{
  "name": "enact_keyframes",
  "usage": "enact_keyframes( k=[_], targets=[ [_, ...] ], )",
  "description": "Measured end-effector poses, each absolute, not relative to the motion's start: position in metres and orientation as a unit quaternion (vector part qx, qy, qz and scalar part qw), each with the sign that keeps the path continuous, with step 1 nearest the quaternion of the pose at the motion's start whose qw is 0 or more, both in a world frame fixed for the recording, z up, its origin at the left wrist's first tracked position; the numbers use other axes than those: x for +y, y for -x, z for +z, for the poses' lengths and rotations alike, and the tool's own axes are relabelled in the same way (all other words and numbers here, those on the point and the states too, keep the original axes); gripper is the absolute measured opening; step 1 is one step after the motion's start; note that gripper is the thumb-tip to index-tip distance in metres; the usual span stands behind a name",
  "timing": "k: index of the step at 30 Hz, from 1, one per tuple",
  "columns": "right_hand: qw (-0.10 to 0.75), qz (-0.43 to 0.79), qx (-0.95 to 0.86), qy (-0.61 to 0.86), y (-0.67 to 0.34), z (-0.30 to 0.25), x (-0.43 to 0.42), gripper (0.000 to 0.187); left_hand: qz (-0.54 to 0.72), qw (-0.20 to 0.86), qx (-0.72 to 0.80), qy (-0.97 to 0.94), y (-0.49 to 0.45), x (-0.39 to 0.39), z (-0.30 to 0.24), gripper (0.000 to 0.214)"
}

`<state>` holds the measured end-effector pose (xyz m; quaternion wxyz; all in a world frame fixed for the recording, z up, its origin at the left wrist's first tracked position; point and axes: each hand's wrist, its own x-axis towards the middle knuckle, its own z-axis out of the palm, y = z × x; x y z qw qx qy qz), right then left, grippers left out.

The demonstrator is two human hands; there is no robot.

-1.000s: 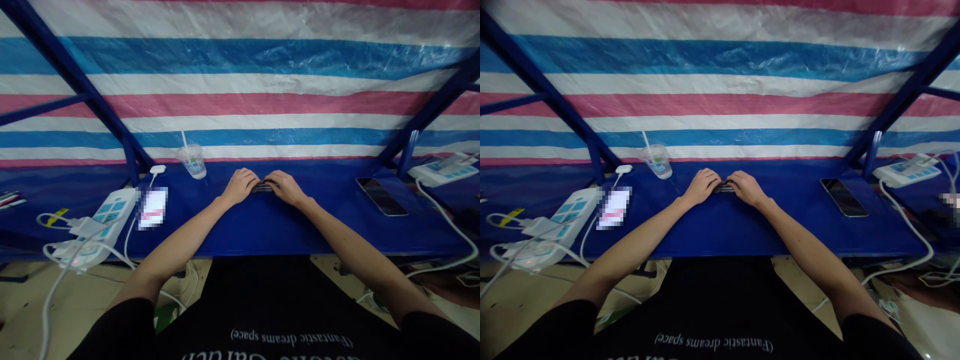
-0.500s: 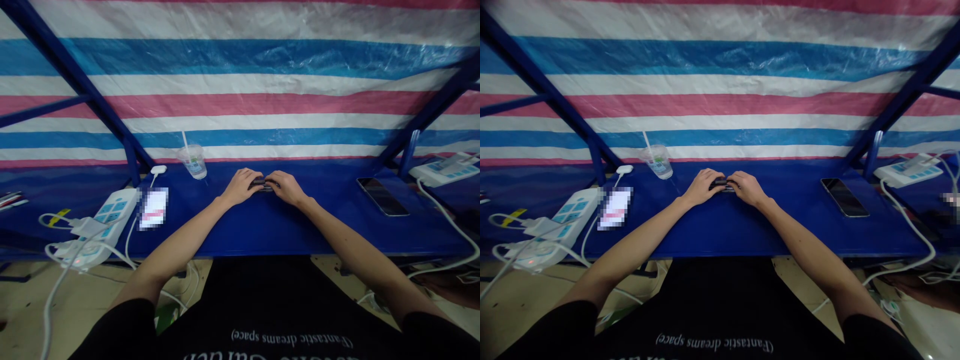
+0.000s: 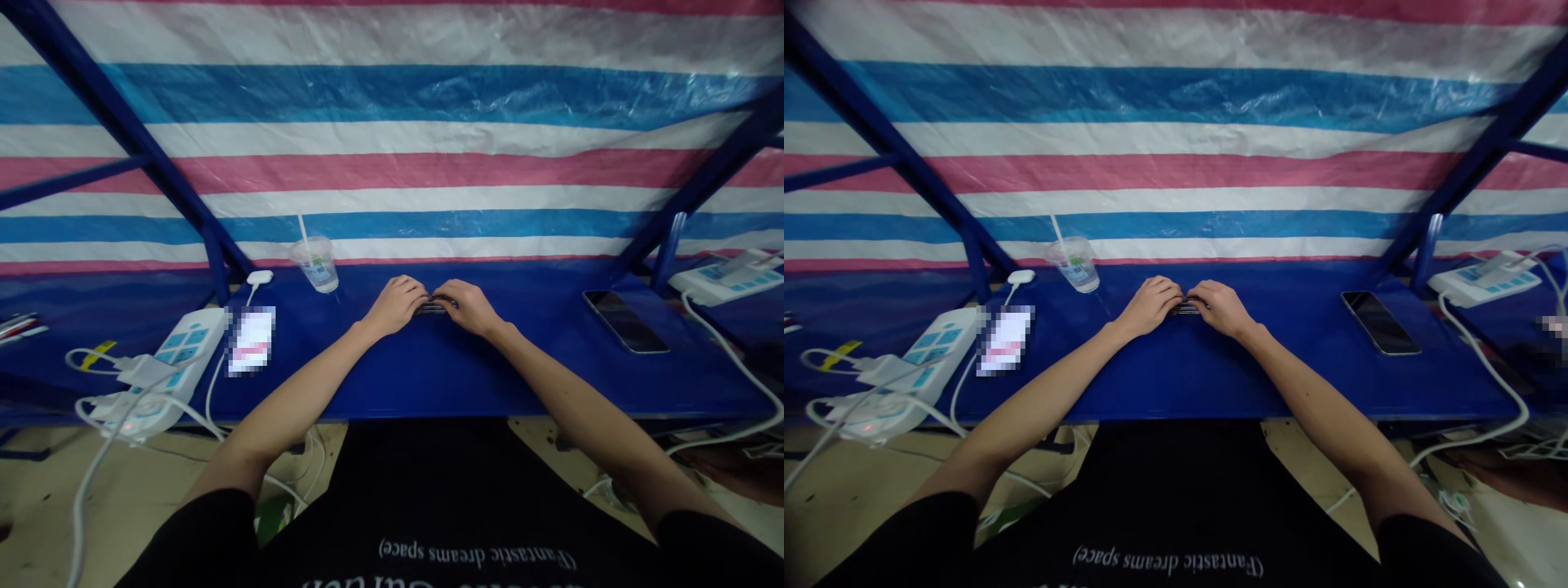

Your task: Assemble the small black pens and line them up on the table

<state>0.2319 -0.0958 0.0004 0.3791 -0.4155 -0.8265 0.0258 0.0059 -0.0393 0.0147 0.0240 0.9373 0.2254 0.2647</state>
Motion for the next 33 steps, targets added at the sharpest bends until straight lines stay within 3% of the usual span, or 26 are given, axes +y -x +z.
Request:
enact_keyframes(
  k=[4,13,23,33],
  targets=[
    [0.371,0.013,-0.822,0.432,-0.233,0.002,-0.096,0.02,0.268,0.032,0.24,-0.933,-0.005,-0.037,0.014,0.03],
    [0.347,-0.016,-0.803,0.484,-0.242,-0.001,-0.091,0.023,0.296,0.023,0.249,-0.922,-0.002,-0.033,0.013,0.018],
    [0.405,-0.031,-0.75,0.521,-0.252,0.0,-0.086,0.021,0.357,0.008,0.299,-0.885,0.005,-0.025,0.017,0.018],
    [0.407,-0.029,-0.753,0.517,-0.252,-0.002,-0.086,0.021,0.351,0.007,0.29,-0.89,0.006,-0.026,0.017,0.016]
  ],
)
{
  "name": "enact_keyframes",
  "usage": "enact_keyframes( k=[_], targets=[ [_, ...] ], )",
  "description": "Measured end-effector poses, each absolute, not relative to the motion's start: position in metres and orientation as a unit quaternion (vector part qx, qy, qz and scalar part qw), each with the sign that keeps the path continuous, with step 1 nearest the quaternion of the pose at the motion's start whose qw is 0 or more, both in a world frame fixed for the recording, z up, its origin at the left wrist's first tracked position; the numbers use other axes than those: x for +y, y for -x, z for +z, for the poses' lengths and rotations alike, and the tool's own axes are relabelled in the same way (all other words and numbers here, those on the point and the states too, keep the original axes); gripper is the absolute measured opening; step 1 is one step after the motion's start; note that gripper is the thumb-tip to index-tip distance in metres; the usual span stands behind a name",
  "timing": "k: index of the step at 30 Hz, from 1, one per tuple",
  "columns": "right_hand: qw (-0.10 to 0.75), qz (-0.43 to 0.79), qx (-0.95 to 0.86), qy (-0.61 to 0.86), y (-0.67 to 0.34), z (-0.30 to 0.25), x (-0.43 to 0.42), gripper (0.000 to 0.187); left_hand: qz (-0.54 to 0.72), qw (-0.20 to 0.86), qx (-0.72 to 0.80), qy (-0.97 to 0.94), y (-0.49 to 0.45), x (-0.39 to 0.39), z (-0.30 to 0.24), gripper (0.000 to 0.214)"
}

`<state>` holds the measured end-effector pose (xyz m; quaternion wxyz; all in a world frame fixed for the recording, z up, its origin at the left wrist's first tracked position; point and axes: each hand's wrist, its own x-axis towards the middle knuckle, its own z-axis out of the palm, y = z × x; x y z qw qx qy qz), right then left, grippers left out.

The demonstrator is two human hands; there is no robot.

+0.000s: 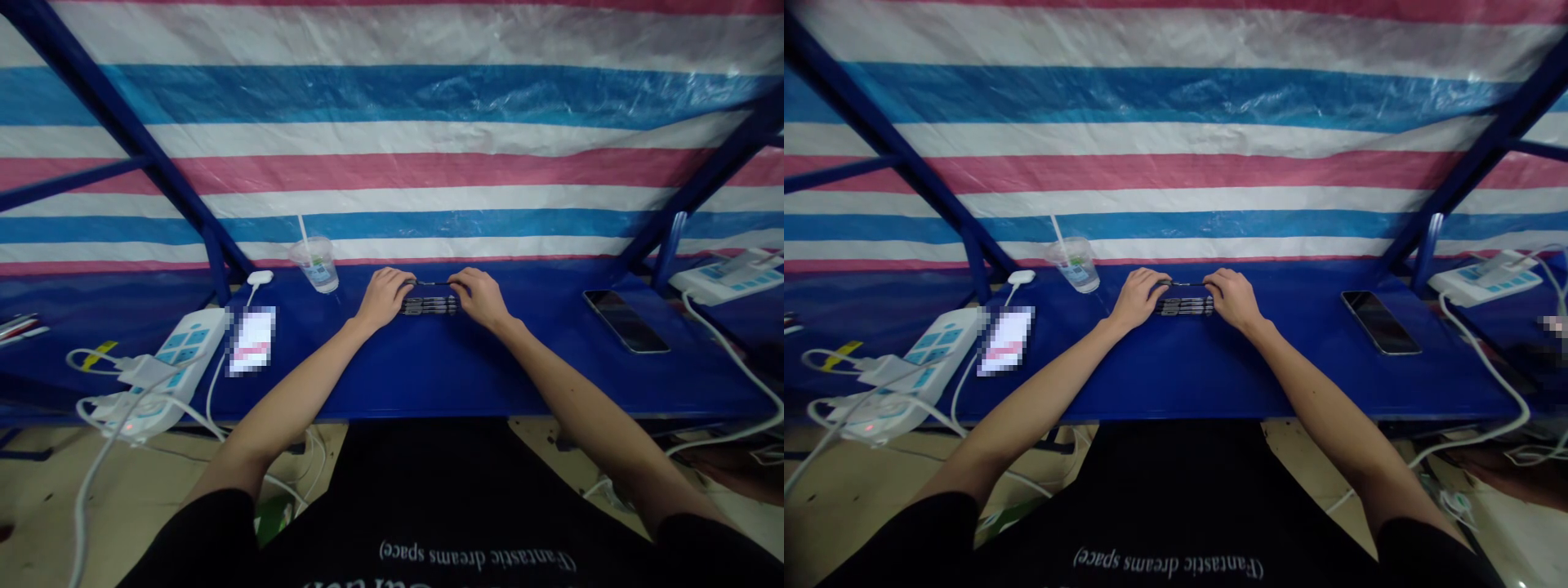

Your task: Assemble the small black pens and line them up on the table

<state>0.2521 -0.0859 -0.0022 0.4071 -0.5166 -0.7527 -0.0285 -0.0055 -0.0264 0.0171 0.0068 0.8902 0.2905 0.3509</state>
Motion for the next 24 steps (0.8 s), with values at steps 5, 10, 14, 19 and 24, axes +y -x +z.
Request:
enact_keyframes(
  k=[5,10,14,19,24],
  targets=[
    [0.409,-0.022,-0.75,0.519,-0.2526,-0.0023,-0.0857,0.02,0.359,0.001,0.288,-0.888,0.0055,-0.0256,0.0164,0.015],
    [0.402,-0.02,-0.751,0.524,-0.2523,-0.0009,-0.0863,0.02,0.362,-0.003,0.288,-0.887,0.0059,-0.0248,0.0163,0.015],
    [0.4,-0.022,-0.749,0.528,-0.2514,0.0006,-0.0874,0.021,0.359,-0.003,0.294,-0.886,0.0061,-0.0248,0.0164,0.015],
    [0.407,-0.019,-0.748,0.524,-0.2516,0.0003,-0.087,0.021,0.36,-0.004,0.292,-0.886,0.006,-0.0243,0.0156,0.015],
    [0.425,-0.008,-0.754,0.5,-0.2525,-0.0018,-0.0858,0.02,0.361,-0.004,0.281,-0.889,0.0054,-0.025,0.0151,0.015]
  ],
)
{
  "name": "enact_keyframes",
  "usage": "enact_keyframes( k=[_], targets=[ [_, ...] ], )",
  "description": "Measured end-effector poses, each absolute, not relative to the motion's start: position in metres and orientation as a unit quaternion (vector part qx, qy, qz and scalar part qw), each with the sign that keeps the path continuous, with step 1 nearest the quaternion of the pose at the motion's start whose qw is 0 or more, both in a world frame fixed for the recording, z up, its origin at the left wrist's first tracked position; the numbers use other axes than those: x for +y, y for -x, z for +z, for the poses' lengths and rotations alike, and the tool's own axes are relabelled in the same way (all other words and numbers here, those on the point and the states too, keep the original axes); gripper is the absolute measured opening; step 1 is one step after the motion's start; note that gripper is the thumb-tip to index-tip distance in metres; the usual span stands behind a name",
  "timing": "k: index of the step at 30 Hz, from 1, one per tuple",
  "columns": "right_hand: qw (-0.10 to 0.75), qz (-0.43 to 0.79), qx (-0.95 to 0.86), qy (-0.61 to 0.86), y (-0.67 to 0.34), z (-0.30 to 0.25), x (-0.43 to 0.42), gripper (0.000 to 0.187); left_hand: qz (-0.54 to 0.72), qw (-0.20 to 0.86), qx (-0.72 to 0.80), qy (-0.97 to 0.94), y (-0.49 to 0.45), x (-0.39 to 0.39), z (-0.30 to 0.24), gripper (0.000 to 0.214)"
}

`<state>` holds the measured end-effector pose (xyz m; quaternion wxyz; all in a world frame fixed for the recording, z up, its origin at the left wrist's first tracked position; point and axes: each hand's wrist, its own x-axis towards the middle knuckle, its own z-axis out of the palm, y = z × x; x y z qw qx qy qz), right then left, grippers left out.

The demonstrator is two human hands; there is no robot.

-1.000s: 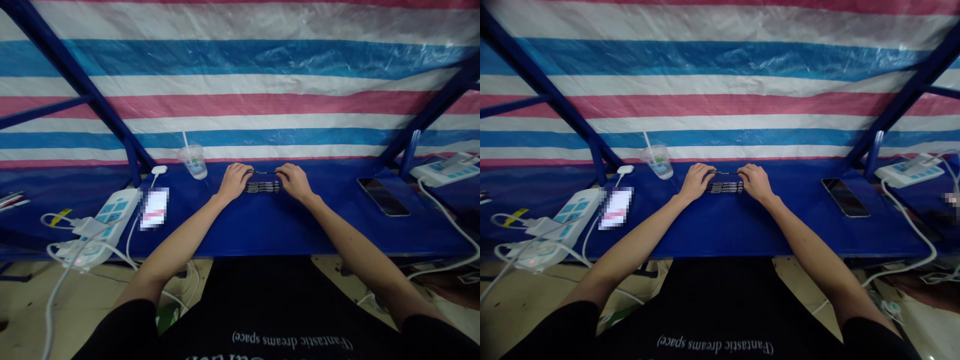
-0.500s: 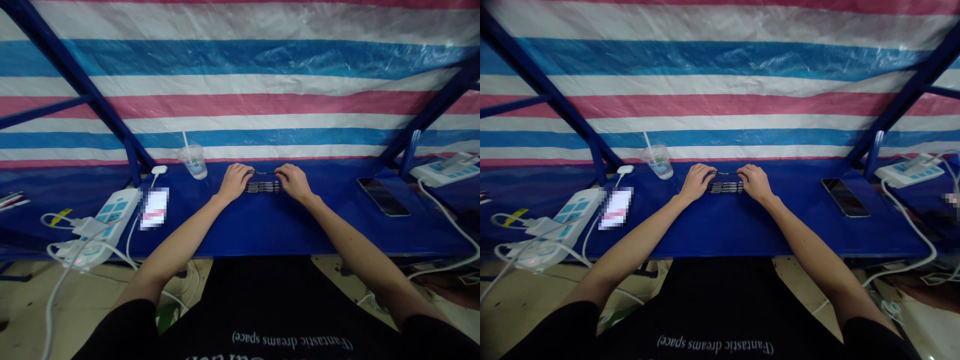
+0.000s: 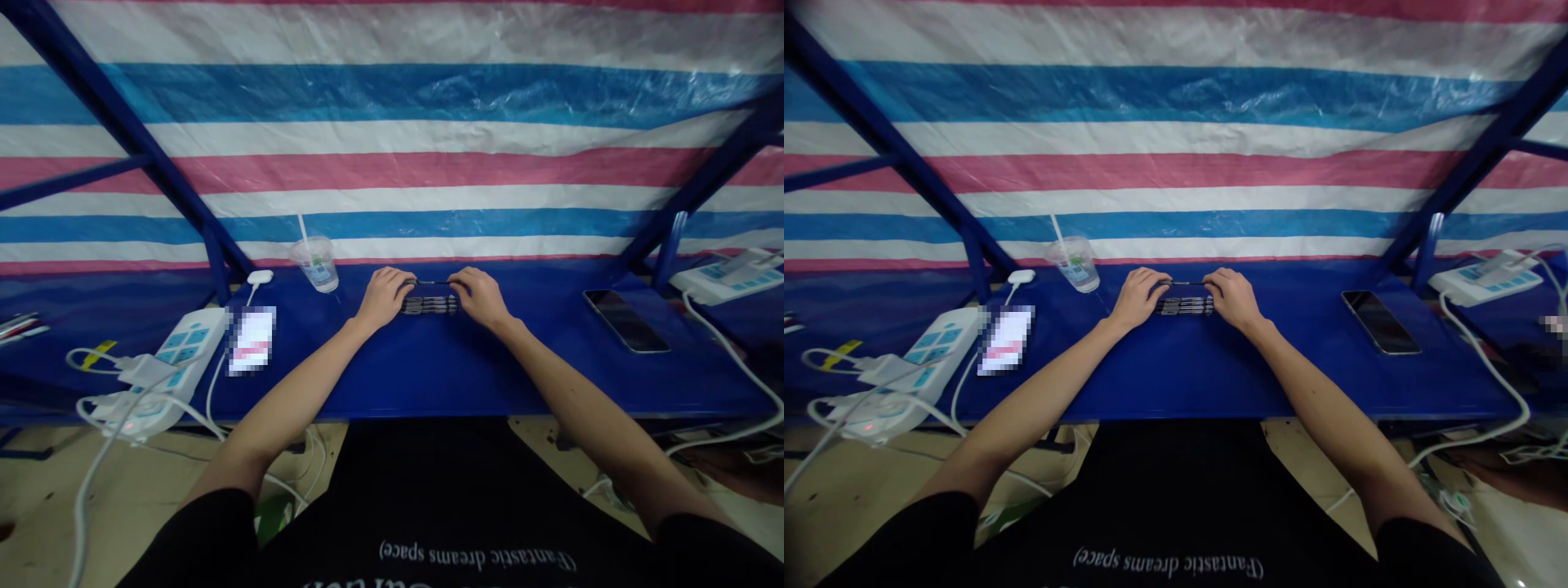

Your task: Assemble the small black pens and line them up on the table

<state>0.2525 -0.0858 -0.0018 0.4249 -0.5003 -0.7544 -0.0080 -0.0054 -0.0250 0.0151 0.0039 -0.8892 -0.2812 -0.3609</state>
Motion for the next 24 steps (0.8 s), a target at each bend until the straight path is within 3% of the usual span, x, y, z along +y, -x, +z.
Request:
enact_keyframes(
  k=[10,24],
  targets=[
    [0.453,0.04,-0.79,0.411,-0.24,-0.005,-0.088,0.007,-0.319,-0.029,-0.24,0.916,-0.005,-0.038,0.014,0.021],
    [0.388,0.016,-0.832,0.397,-0.232,-0.007,-0.095,0.013,-0.302,-0.047,-0.203,0.93,-0.006,-0.041,0.012,0.021]
  ],
)
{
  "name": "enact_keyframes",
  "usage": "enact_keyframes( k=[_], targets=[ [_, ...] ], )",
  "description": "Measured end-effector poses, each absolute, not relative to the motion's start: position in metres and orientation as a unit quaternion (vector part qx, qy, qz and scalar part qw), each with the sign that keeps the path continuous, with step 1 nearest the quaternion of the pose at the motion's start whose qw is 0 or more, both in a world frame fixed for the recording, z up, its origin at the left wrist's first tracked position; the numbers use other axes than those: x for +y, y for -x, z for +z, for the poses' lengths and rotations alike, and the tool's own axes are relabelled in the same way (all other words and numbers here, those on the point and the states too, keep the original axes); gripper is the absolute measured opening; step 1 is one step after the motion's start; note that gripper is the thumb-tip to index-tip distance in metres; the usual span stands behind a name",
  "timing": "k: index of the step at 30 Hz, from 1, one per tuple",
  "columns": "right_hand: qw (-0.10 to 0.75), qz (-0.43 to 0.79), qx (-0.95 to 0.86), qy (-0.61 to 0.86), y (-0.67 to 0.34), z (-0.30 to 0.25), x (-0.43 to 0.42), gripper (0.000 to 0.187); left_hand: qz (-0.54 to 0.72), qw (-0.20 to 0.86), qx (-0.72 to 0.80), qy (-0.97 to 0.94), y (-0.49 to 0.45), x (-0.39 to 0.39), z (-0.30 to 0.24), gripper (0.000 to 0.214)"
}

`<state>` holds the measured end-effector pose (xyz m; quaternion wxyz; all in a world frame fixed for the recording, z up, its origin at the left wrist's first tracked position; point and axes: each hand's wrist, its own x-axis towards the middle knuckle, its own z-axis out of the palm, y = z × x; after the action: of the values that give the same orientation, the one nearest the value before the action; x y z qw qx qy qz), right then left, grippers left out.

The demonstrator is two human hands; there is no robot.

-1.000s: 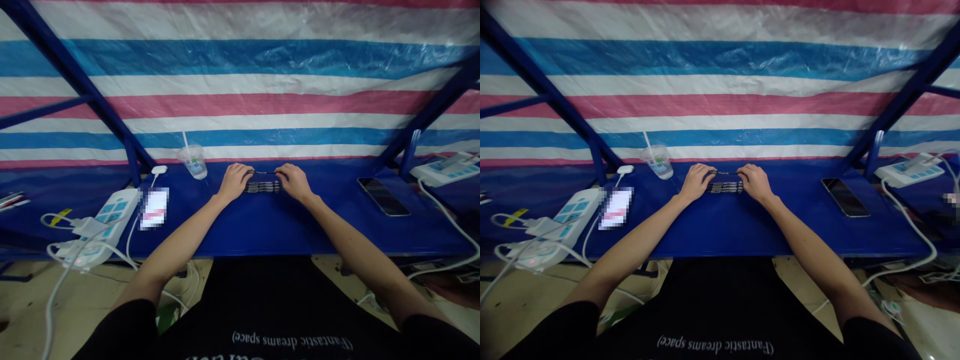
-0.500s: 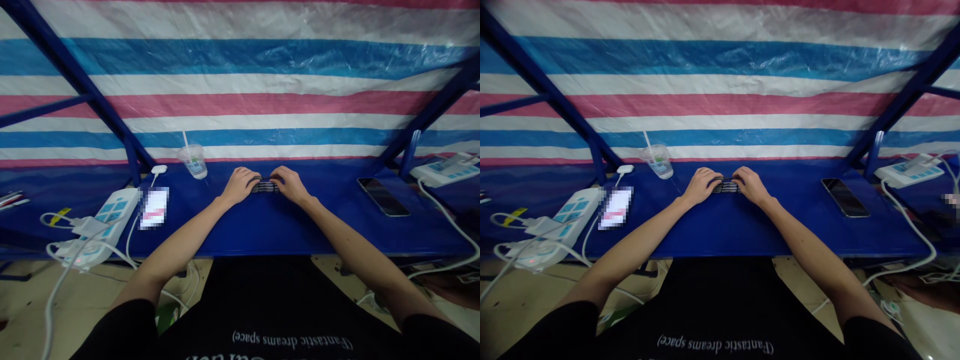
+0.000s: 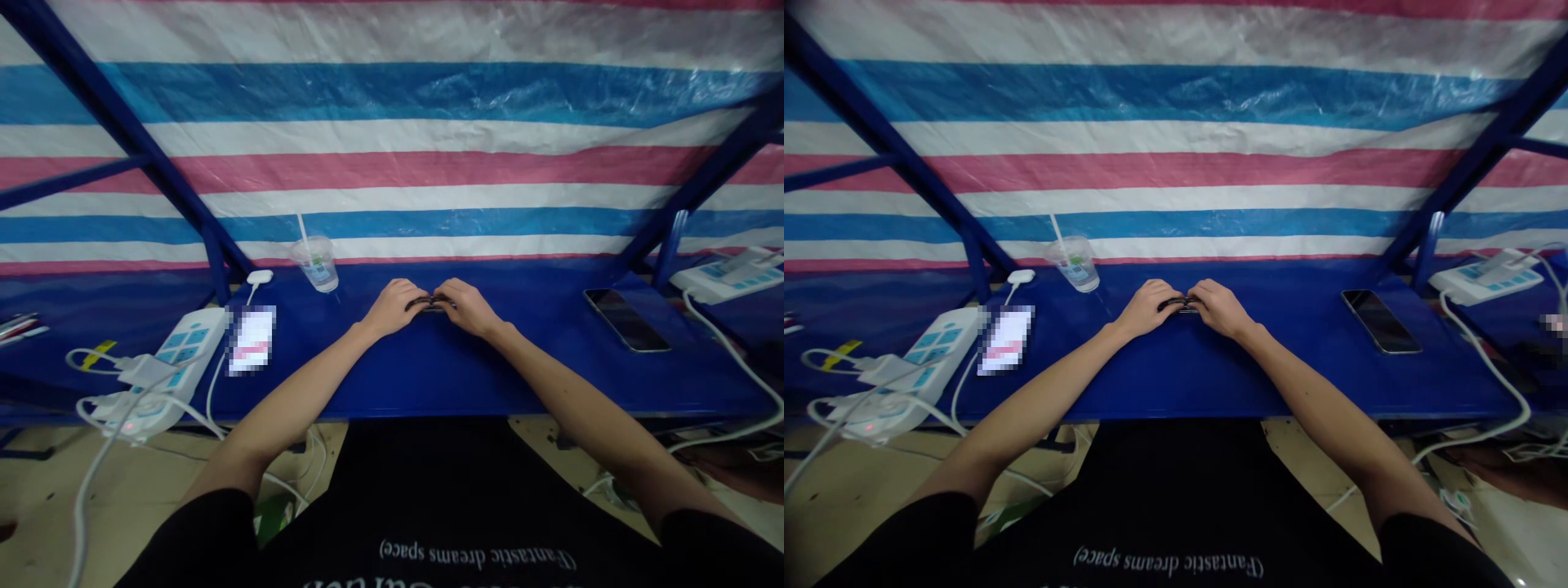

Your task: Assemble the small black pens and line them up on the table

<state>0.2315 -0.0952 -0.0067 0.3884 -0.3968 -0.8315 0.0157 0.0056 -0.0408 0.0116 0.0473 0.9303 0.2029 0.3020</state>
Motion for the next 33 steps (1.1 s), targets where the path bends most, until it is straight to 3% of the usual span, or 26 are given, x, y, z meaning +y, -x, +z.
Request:
enact_keyframes(
  k=[6,11,18,28,33],
  targets=[
    [0.366,0.03,-0.836,0.407,-0.232,-0.009,-0.094,0.013,0.318,0.052,0.195,-0.927,-0.004,-0.04,0.011,0.019],
    [0.393,0.019,-0.812,0.431,-0.234,-0.005,-0.094,0.007,0.306,0.053,0.241,-0.92,-0.005,-0.042,0.013,0.038],
    [0.395,0.005,-0.805,0.443,-0.235,0.001,-0.097,0.007,0.316,0.054,0.27,-0.908,-0.004,-0.036,0.011,0.036],
    [0.338,-0.009,-0.825,0.453,-0.238,-0.005,-0.092,0.015,0.34,0.07,0.238,-0.907,-0.002,-0.037,0.013,0.01],
    [0.371,-0.007,-0.816,0.443,-0.235,-0.003,-0.094,0.007,0.329,0.075,0.257,-0.906,-0.003,-0.039,0.013,0.027]
  ],
)
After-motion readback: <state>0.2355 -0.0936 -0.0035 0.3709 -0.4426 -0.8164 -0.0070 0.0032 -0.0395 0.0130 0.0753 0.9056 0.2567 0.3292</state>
